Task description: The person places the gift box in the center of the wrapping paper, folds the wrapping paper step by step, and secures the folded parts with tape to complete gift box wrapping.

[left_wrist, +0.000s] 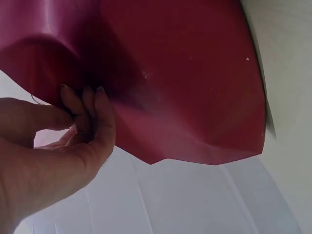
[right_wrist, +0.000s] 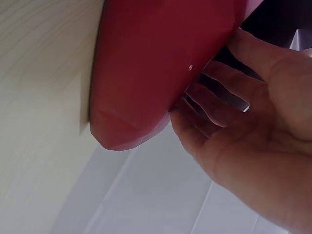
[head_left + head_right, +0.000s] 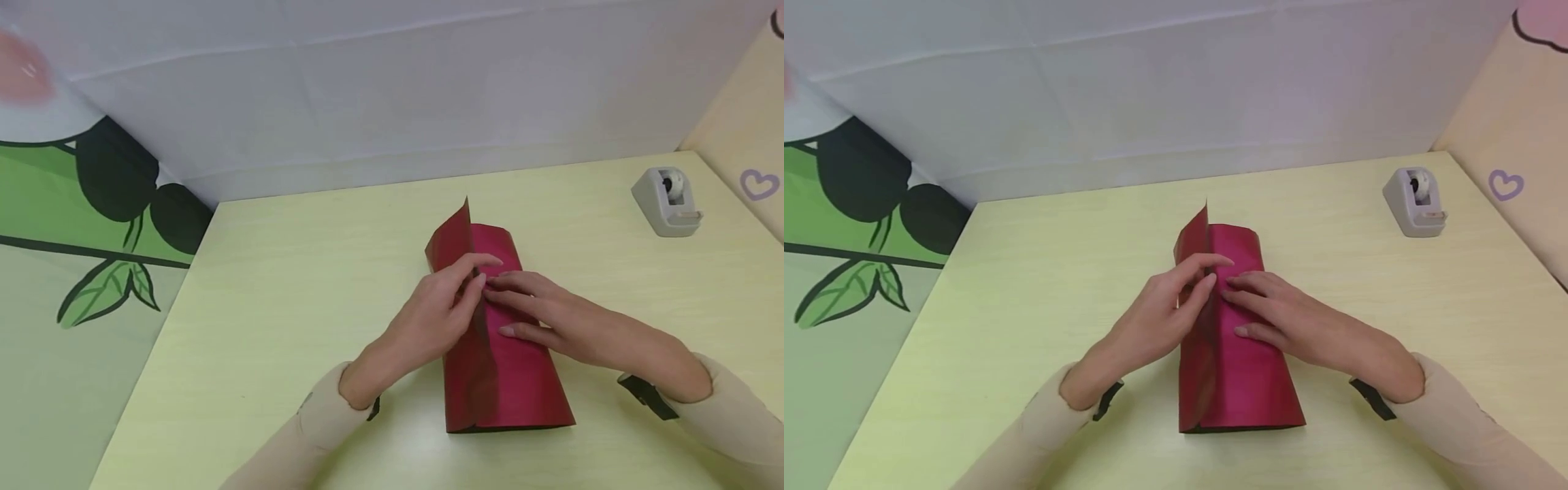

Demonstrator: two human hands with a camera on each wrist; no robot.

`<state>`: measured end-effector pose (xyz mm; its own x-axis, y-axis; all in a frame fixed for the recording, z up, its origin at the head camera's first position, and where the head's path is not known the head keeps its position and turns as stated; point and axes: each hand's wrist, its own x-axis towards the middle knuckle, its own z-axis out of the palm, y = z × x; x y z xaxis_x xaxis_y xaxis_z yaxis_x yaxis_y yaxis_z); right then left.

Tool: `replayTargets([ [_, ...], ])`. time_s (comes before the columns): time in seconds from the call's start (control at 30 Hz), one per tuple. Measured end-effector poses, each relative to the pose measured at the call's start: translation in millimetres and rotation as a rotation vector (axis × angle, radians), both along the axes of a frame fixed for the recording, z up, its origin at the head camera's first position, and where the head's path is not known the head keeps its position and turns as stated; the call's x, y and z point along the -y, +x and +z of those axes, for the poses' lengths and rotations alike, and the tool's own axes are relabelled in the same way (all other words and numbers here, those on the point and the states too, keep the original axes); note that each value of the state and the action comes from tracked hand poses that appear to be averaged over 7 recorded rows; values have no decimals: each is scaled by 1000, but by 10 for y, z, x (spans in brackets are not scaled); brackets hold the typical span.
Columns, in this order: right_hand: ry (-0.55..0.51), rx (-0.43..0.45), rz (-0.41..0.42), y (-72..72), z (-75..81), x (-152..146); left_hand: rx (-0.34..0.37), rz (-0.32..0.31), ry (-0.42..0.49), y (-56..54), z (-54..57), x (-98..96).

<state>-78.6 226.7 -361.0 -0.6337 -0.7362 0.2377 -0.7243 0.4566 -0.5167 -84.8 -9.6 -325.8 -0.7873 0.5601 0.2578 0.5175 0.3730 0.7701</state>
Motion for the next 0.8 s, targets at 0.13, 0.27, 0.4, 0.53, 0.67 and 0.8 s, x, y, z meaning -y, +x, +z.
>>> replayTargets([
  [0.13,12,-14,-2,-3,12,17,17,-14,-1,-14,-38,-29],
  [0.27,16,-23,-2,-5,10,21,35,-19,-18,-32,-79,-57],
  [0.4,8,-33,-4,-10,3,17,39,-7,-38,-44,-110,-93],
  [0.53,-6,-24,-10,-17,-4,12,43,-5,-60,-53,-129,-126],
  [0.67,-17,-20,-3,-30,-19,2,53,-6,-94,-64,-145,-158],
  [0.8,-19,-19,0,-41,-10,-9,52,-10,-117,-74,-160,-187],
])
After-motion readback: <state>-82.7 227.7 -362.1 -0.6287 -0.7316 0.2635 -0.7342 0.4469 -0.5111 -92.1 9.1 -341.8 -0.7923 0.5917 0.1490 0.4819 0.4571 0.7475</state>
